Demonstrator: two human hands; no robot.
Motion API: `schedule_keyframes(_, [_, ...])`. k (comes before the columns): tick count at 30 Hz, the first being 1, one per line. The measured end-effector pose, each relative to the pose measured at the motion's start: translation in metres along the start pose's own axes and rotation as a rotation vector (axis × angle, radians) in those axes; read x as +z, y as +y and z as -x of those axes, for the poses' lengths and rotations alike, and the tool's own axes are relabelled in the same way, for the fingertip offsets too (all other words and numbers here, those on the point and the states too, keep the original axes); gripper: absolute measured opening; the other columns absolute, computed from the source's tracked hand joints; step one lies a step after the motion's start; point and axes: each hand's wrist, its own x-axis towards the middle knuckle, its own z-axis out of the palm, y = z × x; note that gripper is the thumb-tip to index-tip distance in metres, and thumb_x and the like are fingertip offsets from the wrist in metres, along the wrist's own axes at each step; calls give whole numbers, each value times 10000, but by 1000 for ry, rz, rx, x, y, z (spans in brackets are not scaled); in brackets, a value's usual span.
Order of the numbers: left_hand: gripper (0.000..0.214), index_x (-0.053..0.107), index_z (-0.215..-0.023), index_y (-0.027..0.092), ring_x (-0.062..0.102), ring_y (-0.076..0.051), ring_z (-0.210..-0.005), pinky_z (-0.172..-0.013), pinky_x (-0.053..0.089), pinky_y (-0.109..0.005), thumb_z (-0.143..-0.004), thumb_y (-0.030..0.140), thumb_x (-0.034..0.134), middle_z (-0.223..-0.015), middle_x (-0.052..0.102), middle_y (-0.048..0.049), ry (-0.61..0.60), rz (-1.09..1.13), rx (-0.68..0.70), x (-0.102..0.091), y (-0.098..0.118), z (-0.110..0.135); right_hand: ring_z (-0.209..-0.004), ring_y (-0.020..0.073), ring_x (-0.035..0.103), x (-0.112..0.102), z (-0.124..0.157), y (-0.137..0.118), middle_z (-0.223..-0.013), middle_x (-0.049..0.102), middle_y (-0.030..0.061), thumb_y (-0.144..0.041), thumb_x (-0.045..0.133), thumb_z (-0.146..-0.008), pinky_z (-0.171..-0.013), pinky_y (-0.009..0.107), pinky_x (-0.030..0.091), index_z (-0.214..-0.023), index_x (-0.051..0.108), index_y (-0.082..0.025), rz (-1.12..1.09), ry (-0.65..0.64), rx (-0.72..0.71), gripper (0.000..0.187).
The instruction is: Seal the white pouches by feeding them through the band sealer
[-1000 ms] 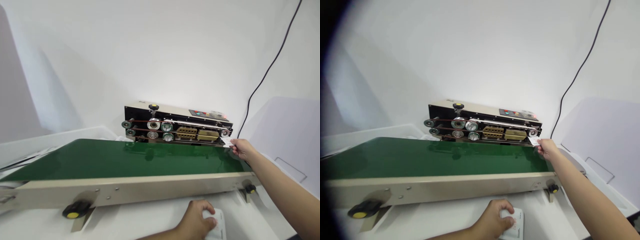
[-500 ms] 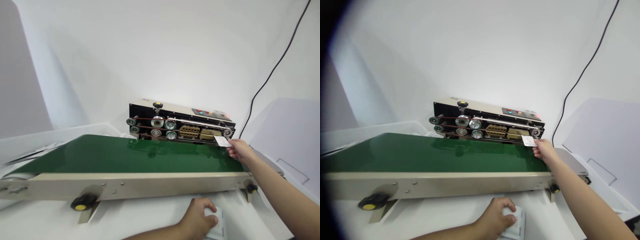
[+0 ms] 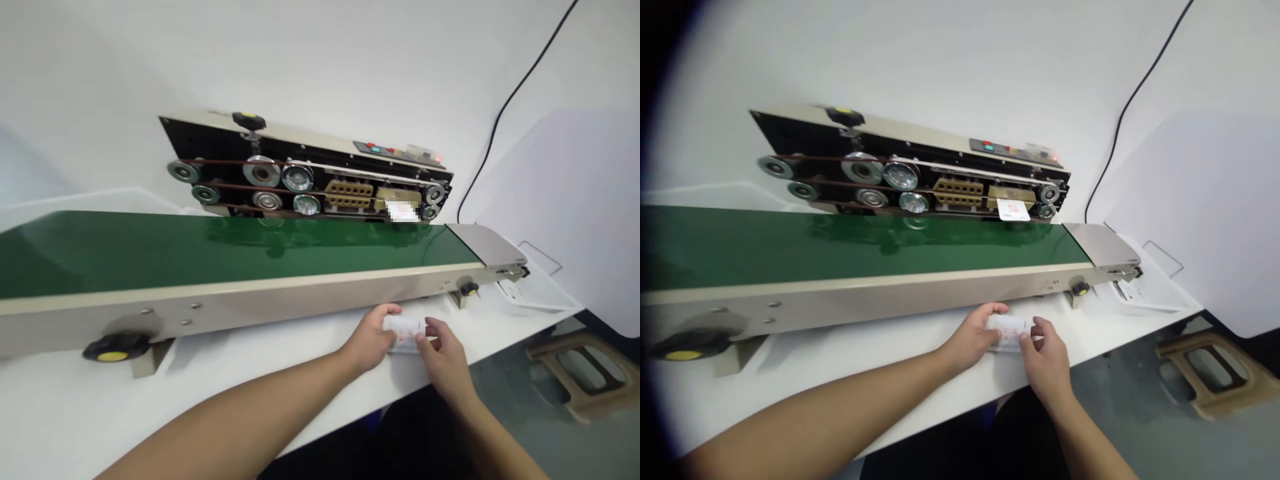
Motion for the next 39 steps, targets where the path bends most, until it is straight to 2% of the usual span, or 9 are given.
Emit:
schedule_keyframes(3, [396, 512, -990, 159, 538, -142, -754, -677, 425, -243, -618, 24, 506, -897, 542, -15, -7, 6, 18, -1, -1, 0, -539, 142, 484, 6, 3, 0, -609, 557, -1, -440, 496, -743, -502, 255, 373, -855, 587, -171, 30, -99, 30, 305])
schedule_keyframes(5, [353, 513, -967, 160, 532, -139, -704, -658, 417, -252, -631, 55, 534, -849, 549, -6, -20, 3, 27, -2, -1, 1, -499, 126, 447, 7, 1, -5, -530, 508, -20, -446, 499, -734, -474, 239, 343, -730, 549, -174, -96, -129, 71, 276])
schedule_keyframes(9, [238, 528, -875, 161, 501, -123, -608, -605, 391, -246, -648, 99, 566, -716, 547, 25, -48, -3, 52, -4, -1, 1, -431, 99, 389, 8, -7, -9, -445, 461, -35, -509, 517, -710, -444, 224, 312, -620, 509, -170, -319, -202, 172, 351])
schedule_keyframes(13, [290, 542, -911, 156, 519, -136, -665, -629, 402, -251, -631, 95, 585, -755, 562, 14, -32, 15, 63, -3, -4, -1, -414, 101, 391, 6, -13, -7, -412, 466, -12, -575, 528, -684, -440, 231, 311, -532, 501, -164, -321, -209, 137, 439])
schedule_keyframes(17, [371, 510, -986, 154, 556, -152, -742, -671, 434, -259, -632, 113, 615, -796, 580, -3, -39, 72, 54, 0, -3, -1, -412, 103, 384, 6, -14, -1, -414, 464, -15, -587, 544, -688, -430, 232, 307, -550, 508, -166, -362, -110, 141, 444])
schedule_keyframes(21, [148, 541, -810, 134, 542, -124, -587, -557, 442, -240, -696, 201, 609, -659, 580, -2, -98, 91, 16, 2, 1, 0, -442, 116, 419, 8, -12, 7, -450, 497, -5, -603, 545, -714, -458, 242, 335, -627, 559, -149, -442, -40, 131, 463])
schedule_keyframes(28, [89, 577, -746, 123, 517, -95, -501, -491, 422, -211, -720, 203, 606, -595, 584, 7, -56, 60, -29, 1, 0, 0, -505, 144, 469, 5, -7, 3, -505, 540, 27, -664, 564, -678, -525, 269, 391, -605, 572, -139, -450, -148, 71, 530])
schedule_keyframes(35, [135, 549, -729, 125, 445, -74, -456, -466, 366, -199, -609, 159, 600, -547, 547, 36, -69, 54, 4, 2, 5, 2, -492, 143, 459, 7, -4, 0, -501, 541, 39, -686, 548, -661, -507, 269, 372, -552, 552, -139, -366, -203, 53, 557])
schedule_keyframes(39, [127, 521, -675, 141, 392, -72, -439, -443, 314, -195, -584, 203, 583, -500, 492, 56, -92, 41, 38, 2, 7, 3, -544, 179, 525, 10, -2, 3, -529, 566, 35, -632, 562, -693, -504, 279, 394, -675, 621, -126, -378, -266, 11, 510])
